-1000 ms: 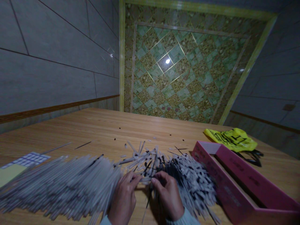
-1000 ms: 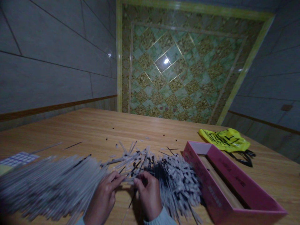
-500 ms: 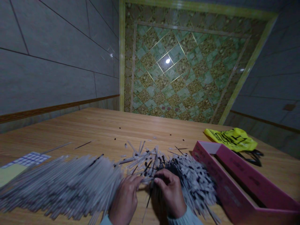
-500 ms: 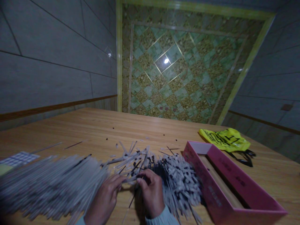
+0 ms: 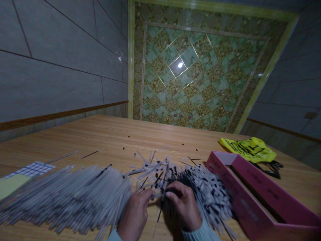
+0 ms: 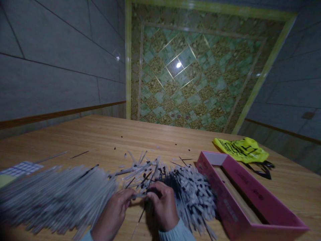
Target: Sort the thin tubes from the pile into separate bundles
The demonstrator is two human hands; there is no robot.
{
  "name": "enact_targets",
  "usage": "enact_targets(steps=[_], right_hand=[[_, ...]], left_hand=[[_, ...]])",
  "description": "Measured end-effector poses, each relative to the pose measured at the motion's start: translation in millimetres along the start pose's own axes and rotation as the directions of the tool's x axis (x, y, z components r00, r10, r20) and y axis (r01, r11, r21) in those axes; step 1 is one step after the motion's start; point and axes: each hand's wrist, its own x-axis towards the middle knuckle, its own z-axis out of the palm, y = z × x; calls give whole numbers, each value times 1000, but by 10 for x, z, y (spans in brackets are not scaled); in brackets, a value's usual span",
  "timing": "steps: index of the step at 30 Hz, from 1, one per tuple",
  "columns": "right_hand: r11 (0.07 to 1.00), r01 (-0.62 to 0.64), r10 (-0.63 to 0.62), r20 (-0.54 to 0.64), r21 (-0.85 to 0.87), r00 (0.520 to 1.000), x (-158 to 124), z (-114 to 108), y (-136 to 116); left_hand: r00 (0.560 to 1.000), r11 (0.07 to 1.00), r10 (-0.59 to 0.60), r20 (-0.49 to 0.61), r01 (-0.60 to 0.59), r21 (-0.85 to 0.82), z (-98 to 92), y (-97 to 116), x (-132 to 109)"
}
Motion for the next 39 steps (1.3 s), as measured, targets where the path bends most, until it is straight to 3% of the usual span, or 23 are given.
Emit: enact_targets(steps=[7,13,18,24,29,33,36,39], right_hand=[[990,130,-123,105,-59,987,26,-94,-82],[999,-36,36,22,1,999,9,-39,-42],[977,-150,144,54,149,988,25,16,39],[986,-159,156,58,44,986,25,42,86],[989,-131,126,77,63,989,0,63,14],[977,-155,147,65,149,987,6,52,0],[956,-157,166,-15,248,986,22,40,24],[833,-258,307,-21,489,952,33,38,45]], left_hand=[[997,991,-38,63,46,-127,29,-1,-31],[998,995,-27,-62,21,-96,21,29,-54],[997,1000,11,-81,-12,-11,-22,36,-25],[993,999,40,-108,-37,27,-16,17,-33],[995,996,49,-83,-43,72,-12,26,-36],[999,989,7,-42,-1,146,-23,18,-33],[999,987,-14,-47,21,158,-36,4,-28],[998,986,-20,-64,30,165,-38,-9,-23]])
